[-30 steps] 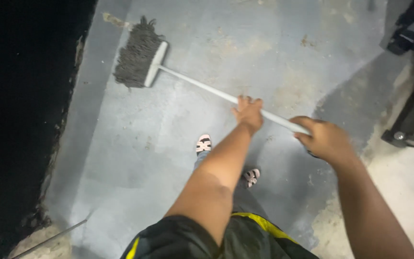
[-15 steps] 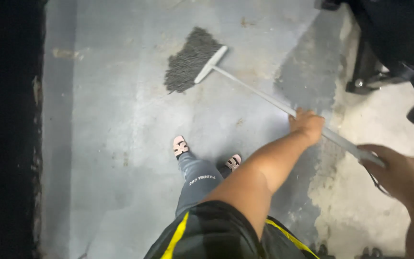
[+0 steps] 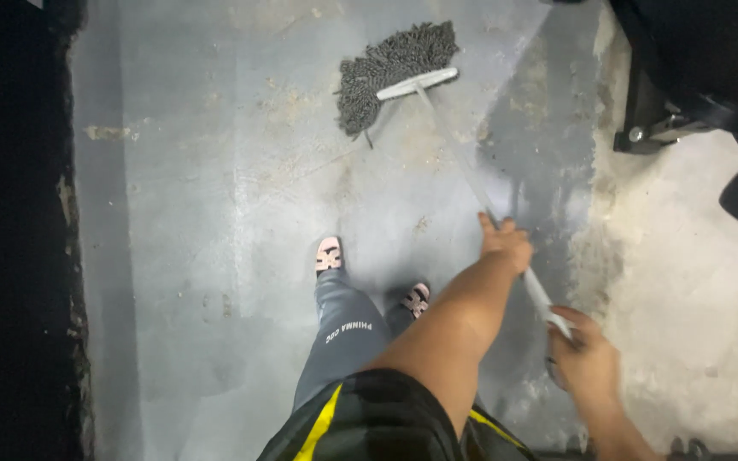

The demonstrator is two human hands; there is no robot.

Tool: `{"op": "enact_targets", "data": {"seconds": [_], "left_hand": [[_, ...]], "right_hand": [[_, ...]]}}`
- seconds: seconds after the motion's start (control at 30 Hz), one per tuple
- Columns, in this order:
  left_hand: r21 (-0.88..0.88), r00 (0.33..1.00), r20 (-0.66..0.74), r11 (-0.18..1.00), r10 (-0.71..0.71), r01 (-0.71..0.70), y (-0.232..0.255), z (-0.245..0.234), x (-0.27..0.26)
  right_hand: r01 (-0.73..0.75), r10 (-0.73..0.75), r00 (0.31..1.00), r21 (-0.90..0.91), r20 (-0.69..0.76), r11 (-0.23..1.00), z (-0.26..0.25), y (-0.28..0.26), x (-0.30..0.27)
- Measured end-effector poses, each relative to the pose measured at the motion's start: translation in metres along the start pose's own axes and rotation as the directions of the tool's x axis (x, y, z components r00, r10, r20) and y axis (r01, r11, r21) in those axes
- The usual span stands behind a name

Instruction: Mopping the gym floor around exercise equipment.

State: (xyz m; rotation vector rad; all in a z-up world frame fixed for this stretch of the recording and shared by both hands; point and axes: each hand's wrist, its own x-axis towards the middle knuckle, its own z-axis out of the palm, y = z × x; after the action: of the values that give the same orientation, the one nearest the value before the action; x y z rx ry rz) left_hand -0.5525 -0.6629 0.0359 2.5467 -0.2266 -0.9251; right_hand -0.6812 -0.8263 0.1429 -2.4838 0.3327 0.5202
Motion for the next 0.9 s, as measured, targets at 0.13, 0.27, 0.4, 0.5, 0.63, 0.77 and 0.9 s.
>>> {"op": "enact_targets", "data": {"seconds": [0.13,0.27,0.4,0.5,0.63,0.77,0.9], "left_hand": [[0.189,0.994,0.047,0.978,-0.103,0.092,-0.07,-0.046,-0.001],[0.132,0.982,-0.08,0.975,-0.169,0.178,-0.173,-0.046,0.026],[-0.125,0.893,-0.364,0.964,-0.264,0.234,-0.24,-0.111,0.001],[-0.395,0.921,0.047,0.84,-0.386,0.372,-0.292,-0.182,-0.011],[-0.417,0.954,-0.125,0.887,-0.273,0.199,-0.381,-0.248,0.012],[-0.333,0.936,-0.266,0.933,-0.229,0.134,-0.448,-0.331,0.017],[-0.32,0.908,-0.346,0.939,-0.236,0.122,-0.473,-0.407,0.011]], "right_hand": [[0.272,-0.269,0.962,0.126,-0.045,0.954,0.072,-0.051,0.037],[0.129,-0.131,0.989,0.038,0.068,0.991,0.138,-0.141,0.08],[0.105,-0.11,0.993,0.123,0.041,0.987,0.191,-0.232,0.147],[0.088,-0.096,0.995,0.195,0.032,0.977,0.231,-0.312,0.209],[0.39,-0.361,0.909,0.119,-0.208,0.913,0.286,-0.39,0.313],[0.036,-0.038,0.999,0.182,0.008,0.983,0.262,-0.524,0.35],[-0.086,0.067,0.995,0.285,0.074,0.955,0.247,-0.614,0.371]]}}
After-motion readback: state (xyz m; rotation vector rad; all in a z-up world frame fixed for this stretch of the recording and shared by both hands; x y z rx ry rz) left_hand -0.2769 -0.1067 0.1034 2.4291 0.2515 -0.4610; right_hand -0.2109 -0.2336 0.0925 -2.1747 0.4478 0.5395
